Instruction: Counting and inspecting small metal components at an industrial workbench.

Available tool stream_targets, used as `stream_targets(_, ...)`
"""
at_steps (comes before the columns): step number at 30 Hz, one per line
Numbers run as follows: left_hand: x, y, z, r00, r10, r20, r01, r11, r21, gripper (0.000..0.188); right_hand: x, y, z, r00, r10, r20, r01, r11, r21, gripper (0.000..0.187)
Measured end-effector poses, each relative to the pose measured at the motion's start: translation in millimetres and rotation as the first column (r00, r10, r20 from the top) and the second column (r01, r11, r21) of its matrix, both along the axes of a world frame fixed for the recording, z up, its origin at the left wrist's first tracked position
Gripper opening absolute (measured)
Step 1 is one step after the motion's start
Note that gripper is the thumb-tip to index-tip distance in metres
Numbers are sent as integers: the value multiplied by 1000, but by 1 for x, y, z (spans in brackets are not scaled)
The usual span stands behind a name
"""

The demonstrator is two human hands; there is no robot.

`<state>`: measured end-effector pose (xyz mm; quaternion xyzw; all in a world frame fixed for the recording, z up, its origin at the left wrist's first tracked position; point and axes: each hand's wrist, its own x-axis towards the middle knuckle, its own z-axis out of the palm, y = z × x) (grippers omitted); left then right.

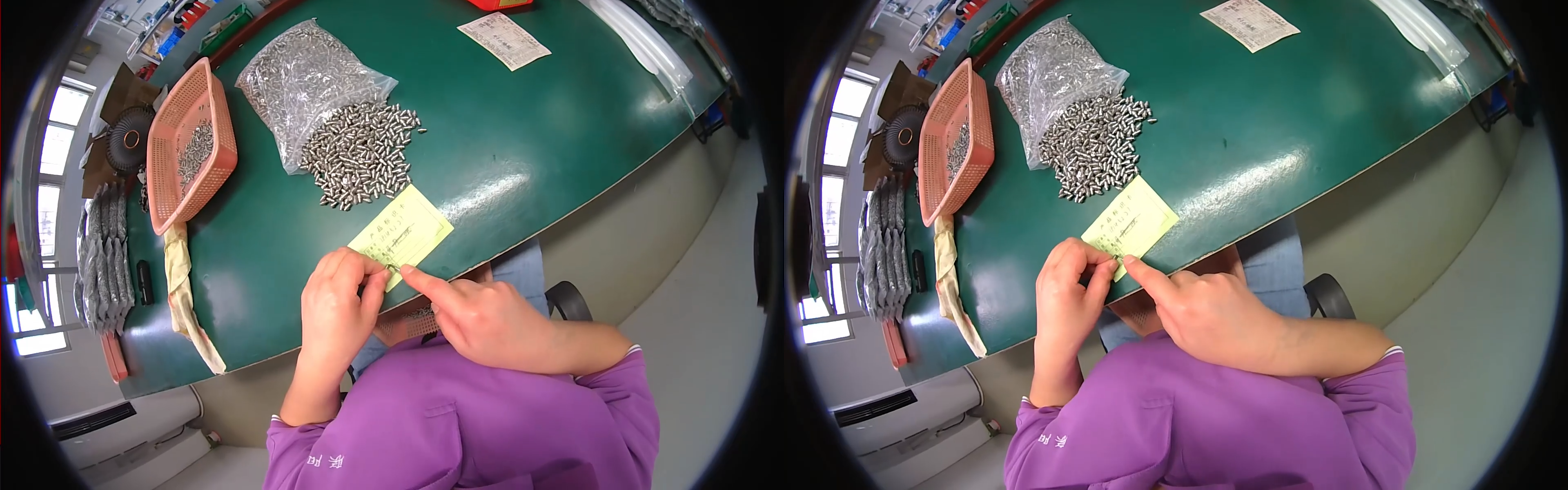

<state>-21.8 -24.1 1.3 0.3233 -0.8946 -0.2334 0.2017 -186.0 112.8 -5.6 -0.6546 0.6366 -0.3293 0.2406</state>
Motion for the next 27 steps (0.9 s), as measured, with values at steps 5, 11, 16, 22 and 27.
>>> stream_targets(5,-2,-1,1,999,29,-15,-28,1000,11,16,2,-4,12,993,39,-114,-28,995,92,61)
stream_targets(11,9,5,11,993,-120,-6,120,990,67,14,-3,1,8,999,-35,3,34,998,57,57)
stream_targets(16,9,-4,21,998,31,-50,-25,993,112,9,-14,6,12,983,-64,173,70,997,-30,55)
stream_targets(22,-15,-48,-1,983,184,-2,-182,973,-142,9,-12,7,13,988,-54,146,54,999,3,54)
stream_targets(27,-19,-48,-3,980,195,36,-185,965,-186,8,-11,7,10,983,-69,168,83,994,-76,53)
